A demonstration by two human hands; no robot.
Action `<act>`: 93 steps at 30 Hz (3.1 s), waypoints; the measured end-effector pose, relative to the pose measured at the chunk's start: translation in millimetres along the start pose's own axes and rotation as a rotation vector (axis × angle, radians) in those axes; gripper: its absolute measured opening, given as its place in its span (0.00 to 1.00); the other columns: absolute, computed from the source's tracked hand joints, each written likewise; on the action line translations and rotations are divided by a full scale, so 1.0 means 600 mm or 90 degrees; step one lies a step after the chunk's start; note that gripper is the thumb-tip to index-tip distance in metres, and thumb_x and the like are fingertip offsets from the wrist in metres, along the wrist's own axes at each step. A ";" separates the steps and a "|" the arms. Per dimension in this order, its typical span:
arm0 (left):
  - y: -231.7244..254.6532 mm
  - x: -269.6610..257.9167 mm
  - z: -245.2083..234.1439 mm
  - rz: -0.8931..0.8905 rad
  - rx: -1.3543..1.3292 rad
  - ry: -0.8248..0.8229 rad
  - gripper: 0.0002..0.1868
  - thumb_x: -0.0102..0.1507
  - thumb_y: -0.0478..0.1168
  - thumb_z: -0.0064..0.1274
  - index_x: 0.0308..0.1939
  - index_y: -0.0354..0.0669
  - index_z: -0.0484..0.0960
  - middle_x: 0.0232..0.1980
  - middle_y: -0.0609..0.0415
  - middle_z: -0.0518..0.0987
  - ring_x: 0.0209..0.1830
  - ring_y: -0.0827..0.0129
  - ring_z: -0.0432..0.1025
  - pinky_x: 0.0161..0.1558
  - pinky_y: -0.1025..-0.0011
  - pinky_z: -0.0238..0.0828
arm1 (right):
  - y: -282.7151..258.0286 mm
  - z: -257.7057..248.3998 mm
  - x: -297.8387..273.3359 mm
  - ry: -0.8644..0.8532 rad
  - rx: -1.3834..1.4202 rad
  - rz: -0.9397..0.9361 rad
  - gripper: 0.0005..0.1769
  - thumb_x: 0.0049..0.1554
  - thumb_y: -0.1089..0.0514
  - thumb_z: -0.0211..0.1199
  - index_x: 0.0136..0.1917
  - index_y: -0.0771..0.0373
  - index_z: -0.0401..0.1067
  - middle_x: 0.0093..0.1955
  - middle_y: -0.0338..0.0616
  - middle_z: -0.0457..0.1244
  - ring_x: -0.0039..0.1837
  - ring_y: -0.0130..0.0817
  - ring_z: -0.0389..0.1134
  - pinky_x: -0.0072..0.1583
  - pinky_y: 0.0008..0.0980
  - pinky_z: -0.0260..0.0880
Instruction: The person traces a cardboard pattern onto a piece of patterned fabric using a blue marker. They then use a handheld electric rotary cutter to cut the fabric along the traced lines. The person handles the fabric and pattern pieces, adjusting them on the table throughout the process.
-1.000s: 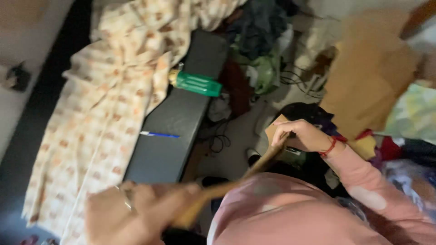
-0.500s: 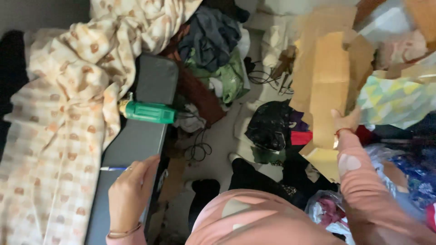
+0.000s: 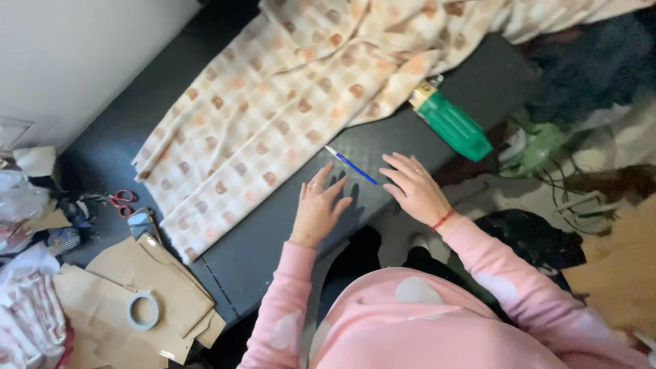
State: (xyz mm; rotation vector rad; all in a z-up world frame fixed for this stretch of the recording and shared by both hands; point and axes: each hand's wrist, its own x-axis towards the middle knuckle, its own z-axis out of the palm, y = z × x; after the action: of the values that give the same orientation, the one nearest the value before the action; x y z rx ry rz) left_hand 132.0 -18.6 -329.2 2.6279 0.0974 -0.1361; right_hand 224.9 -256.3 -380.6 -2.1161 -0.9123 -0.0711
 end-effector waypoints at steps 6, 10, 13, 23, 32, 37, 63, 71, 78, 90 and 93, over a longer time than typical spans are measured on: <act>-0.084 0.153 0.043 -0.017 0.147 0.008 0.38 0.57 0.59 0.62 0.68 0.55 0.73 0.83 0.44 0.46 0.84 0.49 0.42 0.71 0.24 0.33 | 0.027 0.154 0.167 -0.114 -0.132 -0.057 0.20 0.57 0.54 0.66 0.61 0.63 0.75 0.73 0.51 0.60 0.76 0.52 0.58 0.71 0.54 0.58; -0.123 0.162 0.064 -0.060 0.154 -0.034 0.44 0.55 0.59 0.63 0.71 0.48 0.67 0.83 0.49 0.44 0.84 0.52 0.40 0.71 0.24 0.33 | 0.020 0.158 0.208 -0.168 -0.140 -0.047 0.21 0.59 0.53 0.65 0.64 0.61 0.73 0.74 0.50 0.59 0.77 0.52 0.57 0.74 0.53 0.58; -0.129 0.123 0.049 -0.021 0.120 0.018 0.49 0.55 0.57 0.65 0.74 0.41 0.63 0.83 0.51 0.44 0.84 0.52 0.41 0.71 0.24 0.38 | 0.015 0.163 0.206 -0.199 -0.203 -0.008 0.28 0.57 0.49 0.66 0.68 0.61 0.71 0.74 0.52 0.58 0.78 0.54 0.54 0.73 0.57 0.54; -0.148 0.159 0.035 -0.002 -0.048 -0.016 0.48 0.54 0.49 0.66 0.74 0.40 0.62 0.84 0.52 0.45 0.84 0.51 0.43 0.71 0.27 0.41 | 0.194 0.207 0.326 -0.097 -0.249 0.230 0.26 0.65 0.50 0.60 0.73 0.60 0.70 0.76 0.60 0.58 0.78 0.65 0.52 0.77 0.63 0.46; -0.158 0.187 0.064 -0.076 -0.050 0.056 0.22 0.64 0.49 0.58 0.63 0.60 0.78 0.78 0.62 0.64 0.83 0.64 0.53 0.78 0.31 0.38 | 0.084 -0.009 0.188 -0.007 -0.144 0.234 0.22 0.60 0.57 0.68 0.65 0.62 0.69 0.71 0.60 0.59 0.73 0.56 0.60 0.73 0.52 0.60; -0.164 0.244 0.062 -0.121 0.028 0.122 0.33 0.63 0.54 0.57 0.71 0.54 0.70 0.82 0.57 0.56 0.84 0.63 0.47 0.77 0.30 0.35 | 0.199 -0.030 0.120 0.008 -0.331 0.187 0.47 0.51 0.52 0.85 0.72 0.72 0.62 0.65 0.66 0.57 0.70 0.61 0.57 0.70 0.53 0.59; -0.167 0.082 0.103 0.080 -0.079 0.232 0.10 0.65 0.41 0.57 0.51 0.55 0.83 0.58 0.64 0.78 0.60 0.70 0.70 0.74 0.52 0.56 | 0.049 -0.021 0.161 -0.442 0.242 0.712 0.23 0.48 0.61 0.69 0.57 0.67 0.70 0.43 0.48 0.69 0.41 0.40 0.74 0.44 0.39 0.74; -0.169 0.190 0.101 -0.007 -0.048 0.313 0.17 0.64 0.41 0.54 0.58 0.52 0.81 0.65 0.61 0.74 0.71 0.68 0.65 0.78 0.43 0.44 | 0.021 0.034 0.225 -0.395 0.058 0.583 0.25 0.46 0.57 0.72 0.56 0.65 0.71 0.43 0.45 0.70 0.41 0.34 0.72 0.45 0.35 0.72; -0.177 0.200 0.109 -0.032 -0.081 0.314 0.17 0.64 0.41 0.55 0.58 0.59 0.81 0.66 0.62 0.74 0.73 0.68 0.64 0.80 0.44 0.44 | 0.024 0.048 0.248 -0.400 -0.002 0.515 0.22 0.47 0.54 0.74 0.52 0.65 0.74 0.40 0.45 0.71 0.41 0.32 0.72 0.47 0.33 0.71; -0.179 0.197 0.095 -0.043 -0.117 0.303 0.15 0.62 0.41 0.56 0.53 0.63 0.84 0.65 0.63 0.75 0.73 0.69 0.63 0.80 0.48 0.42 | 0.045 0.043 0.238 -0.402 0.026 0.478 0.22 0.47 0.56 0.75 0.52 0.66 0.74 0.43 0.45 0.71 0.41 0.29 0.71 0.46 0.31 0.70; -0.174 0.192 0.096 -0.049 -0.111 0.286 0.16 0.62 0.40 0.55 0.53 0.64 0.84 0.66 0.63 0.74 0.73 0.68 0.63 0.81 0.48 0.42 | 0.035 0.047 0.254 -0.396 0.063 0.577 0.23 0.46 0.55 0.74 0.53 0.65 0.74 0.42 0.45 0.70 0.38 0.32 0.71 0.43 0.33 0.71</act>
State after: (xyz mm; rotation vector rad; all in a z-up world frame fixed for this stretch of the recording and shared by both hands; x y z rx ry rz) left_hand 232.0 49.1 -442.7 2.4355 0.3468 0.4204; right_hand 343.3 -156.3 -361.1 -2.2912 -0.1821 1.1086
